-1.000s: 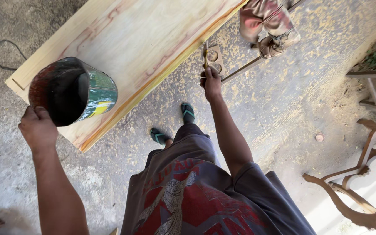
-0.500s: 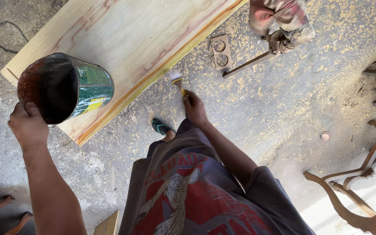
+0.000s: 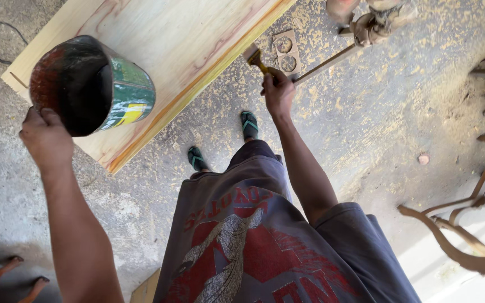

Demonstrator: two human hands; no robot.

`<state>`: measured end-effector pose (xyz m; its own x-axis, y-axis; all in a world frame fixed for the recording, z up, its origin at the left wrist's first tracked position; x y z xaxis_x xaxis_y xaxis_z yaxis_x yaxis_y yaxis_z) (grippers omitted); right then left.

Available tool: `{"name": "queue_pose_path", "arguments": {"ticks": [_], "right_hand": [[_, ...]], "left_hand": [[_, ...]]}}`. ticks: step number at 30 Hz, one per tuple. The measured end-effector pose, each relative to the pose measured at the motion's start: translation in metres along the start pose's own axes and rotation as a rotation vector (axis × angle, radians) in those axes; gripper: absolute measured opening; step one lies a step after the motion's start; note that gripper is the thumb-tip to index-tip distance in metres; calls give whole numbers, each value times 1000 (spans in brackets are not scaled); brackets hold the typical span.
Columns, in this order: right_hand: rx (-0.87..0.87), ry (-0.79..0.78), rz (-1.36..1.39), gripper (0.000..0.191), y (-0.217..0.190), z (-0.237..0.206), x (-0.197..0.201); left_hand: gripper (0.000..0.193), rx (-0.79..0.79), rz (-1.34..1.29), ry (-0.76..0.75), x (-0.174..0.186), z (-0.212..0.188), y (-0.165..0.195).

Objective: The person dips a paintbrush into a can of yellow paint and brushes the paint along the edges and surface of a long wooden board, working along its length. At the end the person carries the can and brush toward a stool holding a small bowl.

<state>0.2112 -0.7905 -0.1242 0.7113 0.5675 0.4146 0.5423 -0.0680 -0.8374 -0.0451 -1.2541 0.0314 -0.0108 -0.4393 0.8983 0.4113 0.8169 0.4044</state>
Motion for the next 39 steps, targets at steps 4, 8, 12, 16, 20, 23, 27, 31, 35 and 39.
{"name": "queue_pose_path", "arguments": {"ticks": [4,8,12,16,20,23,27,31,35,39], "right_hand": [[5,-51,30,26,-12,-55,-41],[63,-75,28,25,-14,-126,-86],[73,-89,128,26,-5,-175,-107],[-50,52,144,27,5,-168,-89],[-66,170,233,26,4,-141,-72],[131,183,82,27,-5,-144,-81],[275,29,29,23,-11,-188,-109],[387,-85,42,23,-14,-231,-117],[266,1,67,25,-15,-211,-89],[61,1,288,27,-17,-146,-63]], "left_hand": [[26,-11,6,-53,4,5,5],[27,57,-46,-103,8,10,3],[27,78,-38,-159,9,8,-2],[24,-42,25,-91,9,10,-3],[24,28,-16,-106,8,11,-1],[25,32,-33,-107,10,8,3],[26,-42,-68,-94,13,7,2],[30,-53,-253,-89,6,5,-2],[26,-74,-77,-74,3,10,-3],[27,-59,-87,-78,4,11,2]]}}
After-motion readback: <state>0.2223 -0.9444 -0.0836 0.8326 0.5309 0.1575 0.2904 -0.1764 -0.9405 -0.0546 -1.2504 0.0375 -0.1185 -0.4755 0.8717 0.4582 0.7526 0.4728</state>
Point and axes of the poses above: each hand's wrist, its own z-axis towards the middle knuckle, its own x-axis out of the back of the hand, y = z × x, the point moved 2 cm from there along z, towards the middle knuckle, and after that the axes turned 8 degrees about -x, right-handed, at the moved point
